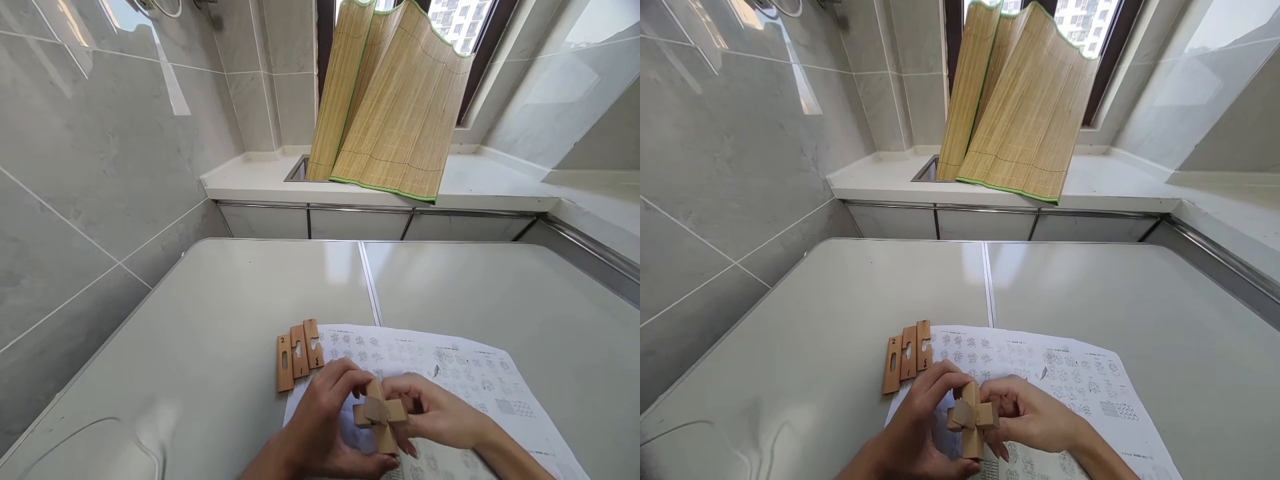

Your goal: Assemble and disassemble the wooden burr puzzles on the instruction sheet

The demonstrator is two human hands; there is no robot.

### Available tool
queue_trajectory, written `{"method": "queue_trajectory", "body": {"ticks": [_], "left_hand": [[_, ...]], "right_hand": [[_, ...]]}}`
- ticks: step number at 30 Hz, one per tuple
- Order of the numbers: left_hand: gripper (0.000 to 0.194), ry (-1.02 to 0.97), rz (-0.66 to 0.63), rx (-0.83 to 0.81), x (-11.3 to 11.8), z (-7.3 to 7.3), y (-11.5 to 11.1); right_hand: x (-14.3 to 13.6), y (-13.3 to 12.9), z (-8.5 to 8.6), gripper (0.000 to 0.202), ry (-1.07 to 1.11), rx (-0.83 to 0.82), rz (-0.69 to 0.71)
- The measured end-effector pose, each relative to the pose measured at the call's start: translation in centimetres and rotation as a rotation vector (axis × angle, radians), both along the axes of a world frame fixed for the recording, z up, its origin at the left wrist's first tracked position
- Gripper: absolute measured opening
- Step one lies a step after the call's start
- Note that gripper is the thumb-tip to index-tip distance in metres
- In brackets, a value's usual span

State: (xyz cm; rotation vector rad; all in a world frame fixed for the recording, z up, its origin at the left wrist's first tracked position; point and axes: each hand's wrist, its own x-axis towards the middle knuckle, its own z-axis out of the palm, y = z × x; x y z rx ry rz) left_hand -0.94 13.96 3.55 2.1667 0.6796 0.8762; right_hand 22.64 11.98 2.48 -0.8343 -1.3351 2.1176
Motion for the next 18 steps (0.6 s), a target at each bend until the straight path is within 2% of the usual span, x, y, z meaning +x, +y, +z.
{"method": "queue_trajectory", "body": {"ticks": [5, 11, 18], "left_hand": [[0.060, 0.015, 0.057, 0.064, -0.2, 0.6, 0.2], [0.062, 0.026, 0.181, 0.161, -0.1, 0.3, 0.4], [0.066, 0.028, 0.220, 0.227, -0.1, 0.0, 0.4]], "right_hand": [[-0.5, -0.3, 0.2, 0.018, -0.068, 0.080, -0.105], [-1.3, -0.6, 0.2, 0.008, -0.311, 0.346, -0.307], [-1.5, -0.6, -0.2, 0.016, -0.384, 0.437, -0.336]]}}
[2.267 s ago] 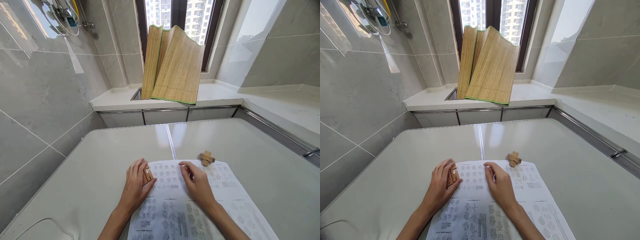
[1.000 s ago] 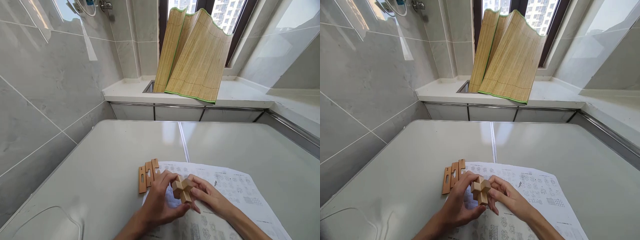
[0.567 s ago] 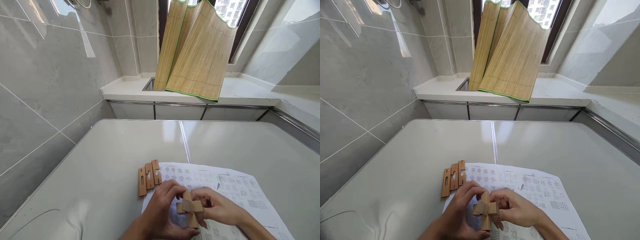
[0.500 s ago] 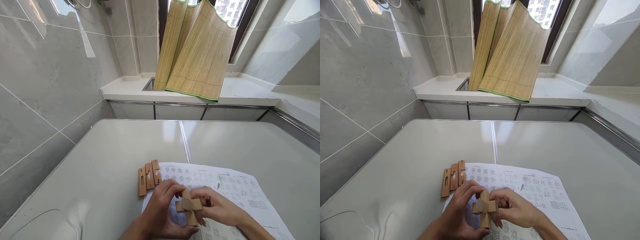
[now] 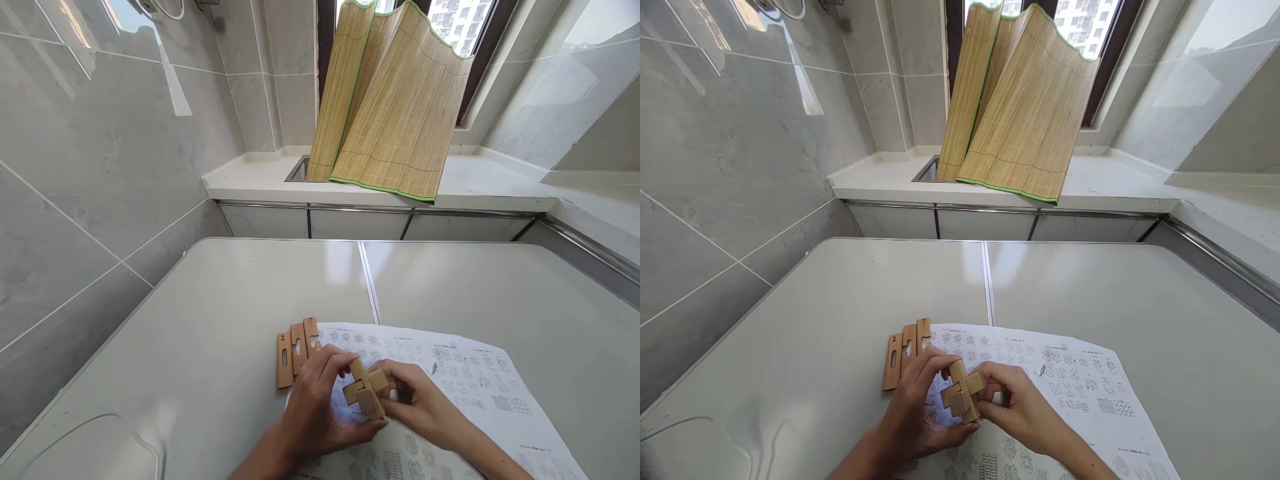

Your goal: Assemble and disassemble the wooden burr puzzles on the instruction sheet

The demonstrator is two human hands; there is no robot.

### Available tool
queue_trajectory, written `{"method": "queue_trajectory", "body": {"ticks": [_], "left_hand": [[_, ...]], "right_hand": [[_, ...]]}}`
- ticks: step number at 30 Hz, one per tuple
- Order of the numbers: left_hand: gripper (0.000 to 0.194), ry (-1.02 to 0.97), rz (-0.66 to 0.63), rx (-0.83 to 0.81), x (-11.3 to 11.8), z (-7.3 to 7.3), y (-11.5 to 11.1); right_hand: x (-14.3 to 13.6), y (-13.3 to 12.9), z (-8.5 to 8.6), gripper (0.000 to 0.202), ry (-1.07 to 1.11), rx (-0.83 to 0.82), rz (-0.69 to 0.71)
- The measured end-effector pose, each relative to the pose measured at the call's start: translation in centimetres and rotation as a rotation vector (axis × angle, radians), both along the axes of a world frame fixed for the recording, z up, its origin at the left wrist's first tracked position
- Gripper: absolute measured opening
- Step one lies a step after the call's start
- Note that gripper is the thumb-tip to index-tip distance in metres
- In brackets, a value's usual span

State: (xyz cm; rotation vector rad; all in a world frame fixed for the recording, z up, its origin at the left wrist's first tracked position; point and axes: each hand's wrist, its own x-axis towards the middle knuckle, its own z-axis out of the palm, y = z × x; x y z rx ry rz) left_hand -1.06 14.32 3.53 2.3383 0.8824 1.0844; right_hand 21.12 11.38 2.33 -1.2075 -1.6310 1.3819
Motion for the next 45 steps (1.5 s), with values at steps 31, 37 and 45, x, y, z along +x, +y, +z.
{"method": "queue_trajectory", "body": {"ticks": [31, 37, 45], "left_hand": [[0.057, -0.149, 0.073, -0.180, -0.58, -0.18, 0.73], [0.066, -0.119, 0.013, -0.193, -0.41, -0.12, 0.37], [0.074, -0.076, -0.044, -0.232, -0.39, 0.05, 0.38]], "right_hand": [[0.80, 0.42, 0.07, 0.035, -0.097, 0.129, -0.156], [0.66, 0.06, 0.66, 0.038, -0.019, 0.105, -0.026], [0.88, 0.14, 0.58, 0.043, 0.127, 0.005, 0.102]]}}
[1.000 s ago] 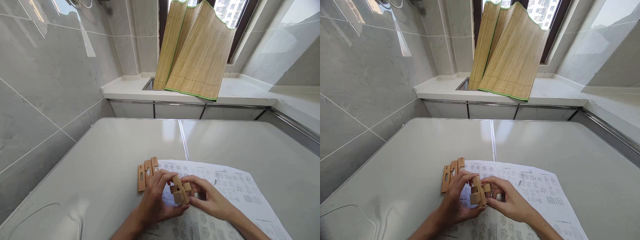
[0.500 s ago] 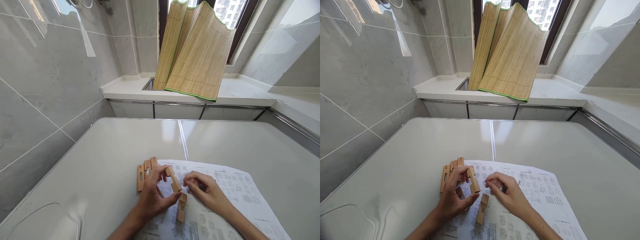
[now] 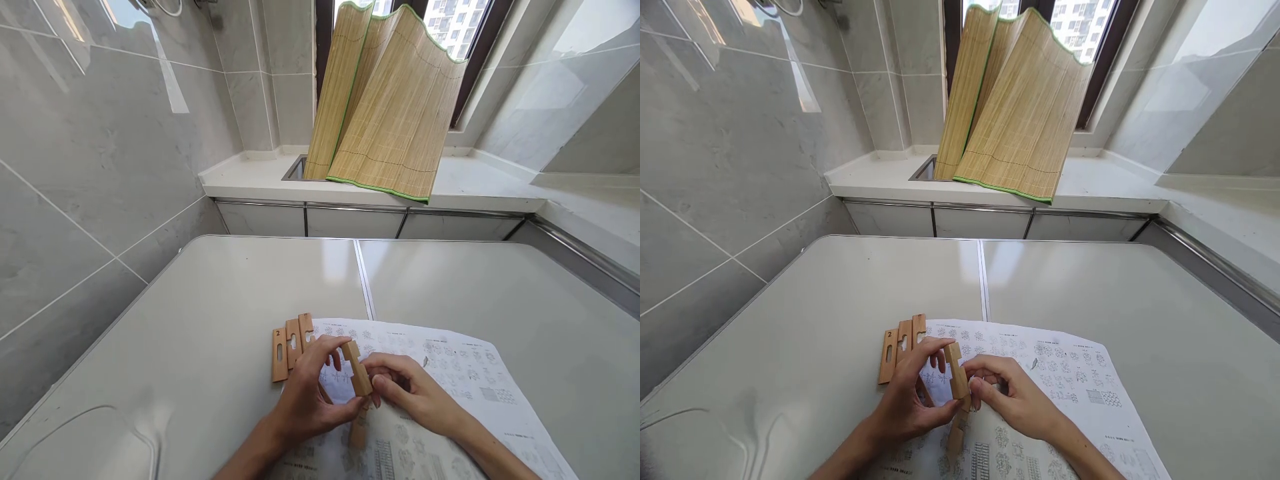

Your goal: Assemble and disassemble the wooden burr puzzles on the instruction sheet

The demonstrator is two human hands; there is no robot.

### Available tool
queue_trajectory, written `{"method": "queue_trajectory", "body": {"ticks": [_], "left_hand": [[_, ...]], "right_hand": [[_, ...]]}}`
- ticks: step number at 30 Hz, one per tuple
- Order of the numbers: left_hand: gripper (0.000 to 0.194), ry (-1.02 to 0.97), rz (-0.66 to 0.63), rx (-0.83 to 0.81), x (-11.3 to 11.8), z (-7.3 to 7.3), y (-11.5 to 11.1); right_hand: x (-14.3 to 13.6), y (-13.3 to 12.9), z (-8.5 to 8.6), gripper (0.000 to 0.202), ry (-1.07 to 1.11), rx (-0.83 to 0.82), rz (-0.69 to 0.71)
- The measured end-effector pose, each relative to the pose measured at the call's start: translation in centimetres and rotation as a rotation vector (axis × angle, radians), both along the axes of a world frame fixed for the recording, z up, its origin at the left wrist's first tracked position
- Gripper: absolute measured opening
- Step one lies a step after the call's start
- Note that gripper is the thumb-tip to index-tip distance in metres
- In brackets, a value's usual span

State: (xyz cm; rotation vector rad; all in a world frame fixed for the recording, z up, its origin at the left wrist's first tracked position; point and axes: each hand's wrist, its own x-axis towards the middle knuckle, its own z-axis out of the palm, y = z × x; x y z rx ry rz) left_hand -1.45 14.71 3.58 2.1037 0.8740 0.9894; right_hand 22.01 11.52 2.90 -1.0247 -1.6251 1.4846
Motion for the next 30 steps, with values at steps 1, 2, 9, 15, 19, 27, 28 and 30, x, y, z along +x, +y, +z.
{"method": "queue_trajectory", "body": {"ticks": [1, 2, 9, 15, 19, 27, 28, 30], "left_hand": [[0.073, -0.003, -0.007, 0.005, 0.0, 0.0, 0.0], [0.071, -0.005, -0.016, 0.011, 0.1, 0.1, 0.0], [0.069, 0.044, -0.042, 0.061, 0.3, 0.1, 0.0], [0.068, 0.091, -0.027, 0.106, 0.3, 0.2, -0.1], [0.085, 0.187, -0.054, 0.168, 0.1, 0.1, 0.0], [0.079, 0.393, -0.216, 0.269, -1.3, 0.9, 1.0], [0.079, 0.400, -0.228, 0.261, -1.3, 0.9, 1.0], [0.082, 0.395, -0.254, 0.242, -1.2, 0.8, 1.0]], "right_hand": [[0.0, 0.0, -0.1, 0.043, 0.006, -0.015, 0.011], [0.0, -0.1, -0.2, 0.044, 0.002, -0.028, 0.012], [0.1, -0.2, -1.2, 0.052, -0.051, -0.078, -0.021], [-0.2, 0.0, -0.9, 0.043, 0.060, -0.112, -0.011], [-0.1, 0.2, -0.7, 0.038, 0.078, -0.099, -0.122], [0.2, 0.3, -0.2, 0.047, -0.095, -0.022, -0.374], [0.1, 0.3, -0.2, 0.047, -0.121, 0.005, -0.374], [-0.2, 0.1, -0.4, 0.046, -0.183, 0.067, -0.365]]}}
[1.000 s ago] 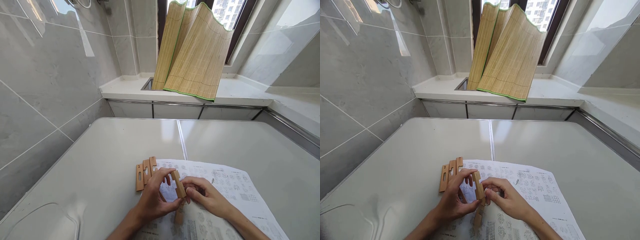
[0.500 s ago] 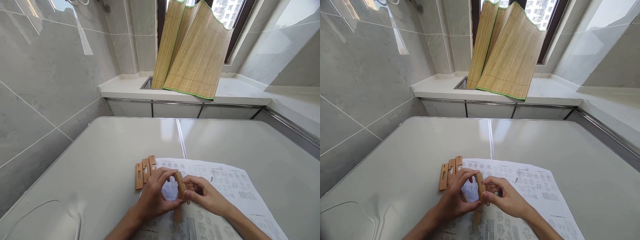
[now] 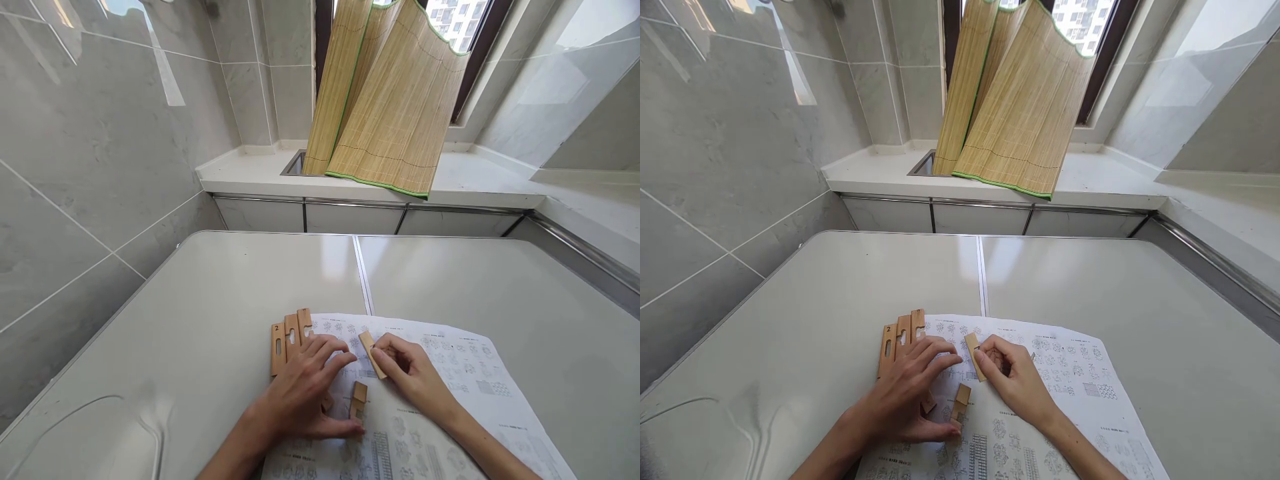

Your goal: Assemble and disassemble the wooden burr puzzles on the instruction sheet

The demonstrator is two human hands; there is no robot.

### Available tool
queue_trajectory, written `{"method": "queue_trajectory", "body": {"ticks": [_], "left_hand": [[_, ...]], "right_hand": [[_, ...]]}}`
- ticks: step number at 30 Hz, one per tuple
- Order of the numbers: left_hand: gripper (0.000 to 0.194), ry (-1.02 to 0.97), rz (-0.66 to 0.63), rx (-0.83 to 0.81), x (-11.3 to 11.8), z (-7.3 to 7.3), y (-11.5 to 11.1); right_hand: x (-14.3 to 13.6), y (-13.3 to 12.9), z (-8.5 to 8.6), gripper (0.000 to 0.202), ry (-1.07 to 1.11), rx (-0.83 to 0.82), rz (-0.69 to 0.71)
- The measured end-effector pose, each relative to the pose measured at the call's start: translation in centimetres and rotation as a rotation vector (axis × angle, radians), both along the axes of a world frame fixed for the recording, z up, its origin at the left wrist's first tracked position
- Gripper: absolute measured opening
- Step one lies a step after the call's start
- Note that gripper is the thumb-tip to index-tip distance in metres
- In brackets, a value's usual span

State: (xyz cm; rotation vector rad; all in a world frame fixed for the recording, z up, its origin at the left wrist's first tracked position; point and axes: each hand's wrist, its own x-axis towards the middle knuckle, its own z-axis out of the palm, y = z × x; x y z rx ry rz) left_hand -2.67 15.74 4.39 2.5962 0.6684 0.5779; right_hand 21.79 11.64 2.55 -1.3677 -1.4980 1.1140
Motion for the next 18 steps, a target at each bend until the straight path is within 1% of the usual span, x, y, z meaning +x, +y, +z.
{"method": "queue_trajectory", "body": {"ticks": [4, 7, 12, 16, 18], "left_hand": [[0.083, -0.027, -0.041, -0.040, 0.5, -0.2, -0.4], [0.083, -0.054, -0.059, -0.069, 0.9, -0.1, -0.8], [0.083, -0.081, -0.094, -0.092, 1.3, 0.1, -1.2], [0.076, -0.055, -0.133, -0.071, 1.6, -0.4, -1.4], [0.072, -0.034, -0.112, -0.063, 1.5, -0.7, -1.6]], "right_hand": [[-0.5, -0.4, -0.9, 0.041, -0.129, 0.075, 0.024], [-0.5, -0.4, -1.4, 0.039, -0.188, 0.117, 0.005], [-0.4, -0.2, -1.5, 0.040, -0.185, 0.126, 0.008], [-0.5, -0.3, -1.5, 0.037, -0.225, 0.140, 0.006], [-0.5, -0.4, -1.7, 0.037, -0.265, 0.159, 0.009]]}}
